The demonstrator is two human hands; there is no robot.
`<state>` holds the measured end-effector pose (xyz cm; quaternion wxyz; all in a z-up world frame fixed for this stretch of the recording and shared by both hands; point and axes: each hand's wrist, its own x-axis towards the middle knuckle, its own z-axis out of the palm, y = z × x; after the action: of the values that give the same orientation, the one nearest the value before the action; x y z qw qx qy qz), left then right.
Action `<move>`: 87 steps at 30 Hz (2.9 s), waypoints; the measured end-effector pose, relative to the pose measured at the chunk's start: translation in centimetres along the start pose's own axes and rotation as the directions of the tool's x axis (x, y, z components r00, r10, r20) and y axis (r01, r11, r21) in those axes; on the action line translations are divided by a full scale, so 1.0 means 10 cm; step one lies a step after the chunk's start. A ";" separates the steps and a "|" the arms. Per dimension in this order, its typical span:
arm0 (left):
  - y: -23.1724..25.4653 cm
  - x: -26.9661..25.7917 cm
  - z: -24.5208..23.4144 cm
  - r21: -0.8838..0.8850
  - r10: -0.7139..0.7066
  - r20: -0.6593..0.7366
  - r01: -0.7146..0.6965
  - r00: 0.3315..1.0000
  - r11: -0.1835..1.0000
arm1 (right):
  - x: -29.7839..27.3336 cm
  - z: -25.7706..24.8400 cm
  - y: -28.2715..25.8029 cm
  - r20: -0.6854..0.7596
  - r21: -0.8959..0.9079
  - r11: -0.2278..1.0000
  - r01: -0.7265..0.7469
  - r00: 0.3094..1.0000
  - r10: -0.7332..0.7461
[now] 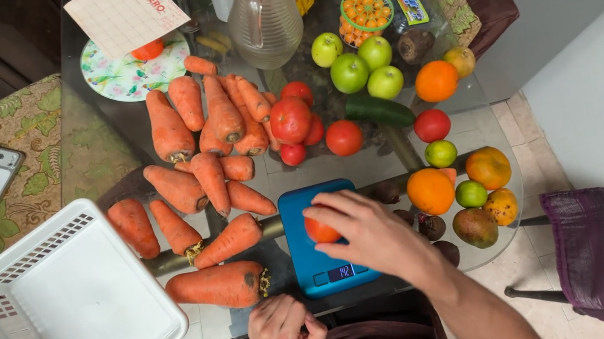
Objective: The person places tomatoes one at a time on a blue digital kitchen scale to weigh them, then arranges the tomatoes and a cucumber in a white plastic basket and carries the basket to the refrigerator, placing it inside.
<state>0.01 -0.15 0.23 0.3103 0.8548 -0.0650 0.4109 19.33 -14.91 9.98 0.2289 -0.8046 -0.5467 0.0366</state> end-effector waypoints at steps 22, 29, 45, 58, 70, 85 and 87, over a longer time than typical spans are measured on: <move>0.02 -0.03 -0.01 0.002 -0.101 0.025 0.101 0.995 0.995 | 0.83 -1.13 1.45 -0.048 -0.064 0.944 -0.324 0.946 0.321; 0.01 -0.05 0.02 -0.001 -0.070 0.050 0.070 0.996 0.998 | 0.16 -1.20 1.84 0.112 -0.334 0.585 -0.739 0.586 0.803; 0.00 0.01 -0.01 0.012 0.005 0.012 -0.005 1.000 1.000 | 0.24 -0.75 0.11 0.139 0.114 0.985 -0.130 0.984 0.114; 0.04 0.09 -0.06 -0.006 0.001 0.022 0.000 1.000 1.000 | -0.45 -0.05 -0.13 -0.291 0.174 0.980 0.099 0.956 -0.045; -0.12 0.00 0.08 -0.047 0.093 -0.029 -0.094 0.995 0.994 | -1.26 1.08 0.26 -0.783 0.116 0.965 0.237 0.619 -0.058; -0.02 0.03 0.03 -0.019 0.018 0.009 -0.018 1.000 1.000 | -1.08 0.85 -0.02 -0.736 0.118 0.975 0.188 0.676 -0.041; -0.02 0.02 0.03 -0.016 0.011 0.011 -0.011 1.000 1.000 | -1.09 0.87 -0.01 -0.739 0.117 0.975 0.190 0.673 -0.042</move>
<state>0.41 -0.19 0.14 0.3146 0.8543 -0.0748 0.4071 12.21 -21.79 0.20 0.5035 -0.6905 -0.4539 -0.2521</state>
